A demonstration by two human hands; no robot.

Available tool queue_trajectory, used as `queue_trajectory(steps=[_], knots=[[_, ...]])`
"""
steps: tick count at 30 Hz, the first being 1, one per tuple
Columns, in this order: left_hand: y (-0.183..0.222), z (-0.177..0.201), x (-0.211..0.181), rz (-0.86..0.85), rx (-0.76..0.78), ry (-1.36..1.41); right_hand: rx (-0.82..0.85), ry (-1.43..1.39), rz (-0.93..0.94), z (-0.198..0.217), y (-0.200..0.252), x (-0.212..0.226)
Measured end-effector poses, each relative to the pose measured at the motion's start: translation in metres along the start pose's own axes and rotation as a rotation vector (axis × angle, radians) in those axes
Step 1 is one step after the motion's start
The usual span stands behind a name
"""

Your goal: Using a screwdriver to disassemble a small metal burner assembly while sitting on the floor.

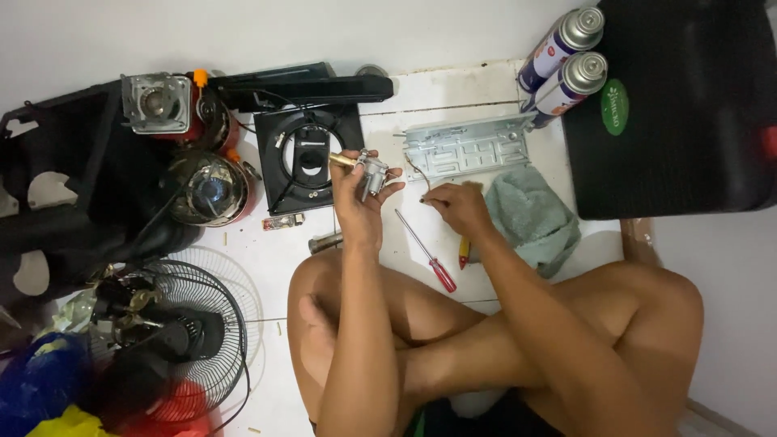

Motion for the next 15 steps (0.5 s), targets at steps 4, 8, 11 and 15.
queue_trajectory(steps=[4, 8, 11, 15], knots=[[0.000, 0.001, 0.001, 0.000, -0.011, 0.037, -0.083, -0.164, -0.012, -0.002, 0.002, -0.008], [-0.002, -0.002, 0.003, -0.006, 0.007, 0.037, -0.084, -0.149, 0.014, 0.004, 0.003, -0.003], [0.000, -0.001, 0.003, 0.003, 0.003, 0.026, -0.058, -0.033, 0.087, 0.004, 0.004, 0.011], [-0.002, 0.003, 0.006, 0.008, 0.012, 0.015, -0.021, -0.013, 0.091, -0.004, -0.001, 0.003]])
Point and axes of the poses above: each hand's wrist, its own y-axis away from the middle knuckle, its own z-axis out of the back of the hand, x = y × z, the point moved 2 cm from there along -y, towards the middle knuckle, and after that the axes turned 5 degrees about z, right-handed, at the moved point
